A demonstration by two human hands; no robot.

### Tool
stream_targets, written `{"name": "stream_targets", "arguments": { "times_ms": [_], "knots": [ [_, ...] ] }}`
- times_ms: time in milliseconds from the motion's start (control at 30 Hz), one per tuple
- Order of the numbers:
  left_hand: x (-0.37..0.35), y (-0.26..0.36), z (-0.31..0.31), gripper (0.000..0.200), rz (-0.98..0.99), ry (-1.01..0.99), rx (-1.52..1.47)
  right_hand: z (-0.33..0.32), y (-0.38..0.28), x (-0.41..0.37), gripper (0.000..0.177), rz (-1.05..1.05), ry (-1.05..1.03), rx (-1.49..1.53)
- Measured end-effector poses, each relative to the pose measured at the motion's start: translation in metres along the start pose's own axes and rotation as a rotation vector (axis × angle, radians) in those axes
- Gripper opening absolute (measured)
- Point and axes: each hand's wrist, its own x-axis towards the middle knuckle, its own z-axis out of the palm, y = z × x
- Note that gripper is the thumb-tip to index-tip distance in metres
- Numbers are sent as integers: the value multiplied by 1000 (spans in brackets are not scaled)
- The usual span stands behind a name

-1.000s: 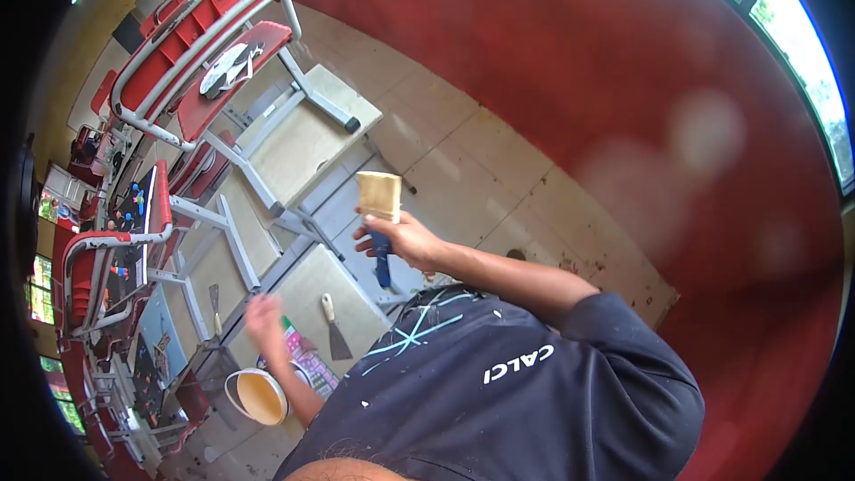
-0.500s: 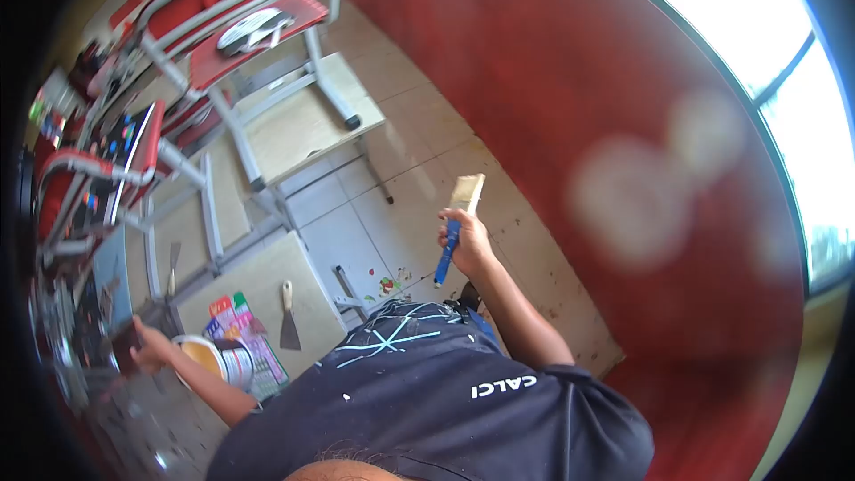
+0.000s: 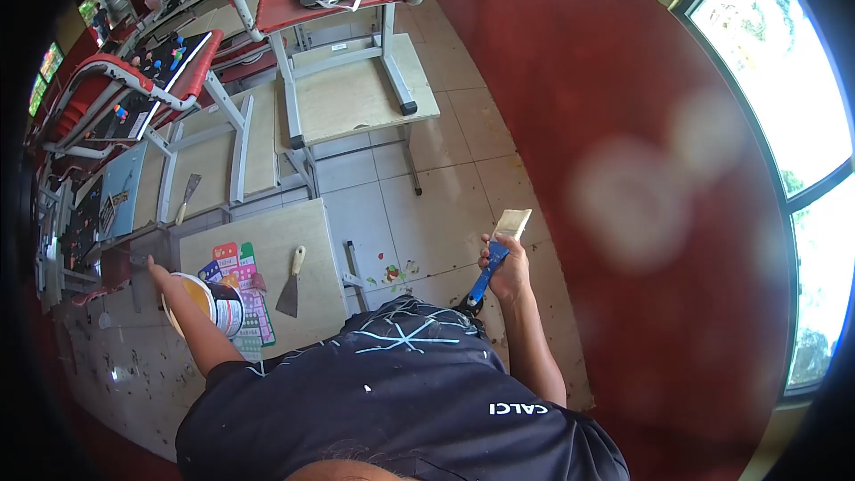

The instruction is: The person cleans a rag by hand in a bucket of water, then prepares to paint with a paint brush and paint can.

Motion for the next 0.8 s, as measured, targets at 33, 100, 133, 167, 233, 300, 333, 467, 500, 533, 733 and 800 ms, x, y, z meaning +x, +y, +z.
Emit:
{"name": "stream_targets", "arguments": {
  "times_ms": [33, 100, 133, 167, 233, 300, 333, 467, 500, 533, 733, 800],
  "knots": [
    [-17, 6, -1, 81, -42, 104, 57, 1, -1, 0, 36, 0, -27, 13],
    [17, -8, -1, 75, -62, 82, -24, 14, -4, -9, 36, -29, -30, 0],
    [65, -28, -1, 72, -50, -47, -163, 19, -5, -11, 36, -45, -33, -3],
    [102, -44, -1, 70, -56, -174, -296, 20, -5, -11, 35, -50, -20, -30],
    [101, -45, -1, 68, -53, -91, -261, 16, -2, -9, 34, -57, 10, -85],
    [95, -43, -1, 63, -40, -45, -242, 8, 3, -3, 34, -50, 33, -126],
    [93, -41, -4, 59, -31, -38, -241, 4, 6, 0, 35, -42, 43, -149],
    [55, -13, -20, 34, -159, -24, -328, 24, 10, -11, 29, 67, 113, -53],
    [51, -9, -24, 45, -186, -109, -375, 41, 7, -26, 27, 81, 109, -74],
    [46, -7, -27, 47, -156, -88, -331, 49, 8, -33, 25, 97, 104, -94],
    [-8, 6, -55, 51, -57, -147, -184, 27, 18, -13, 20, 200, -121, -177],
    [-21, 17, -60, 50, -32, -218, -121, 24, 17, -8, 19, 191, -94, -242]
  ]
}}
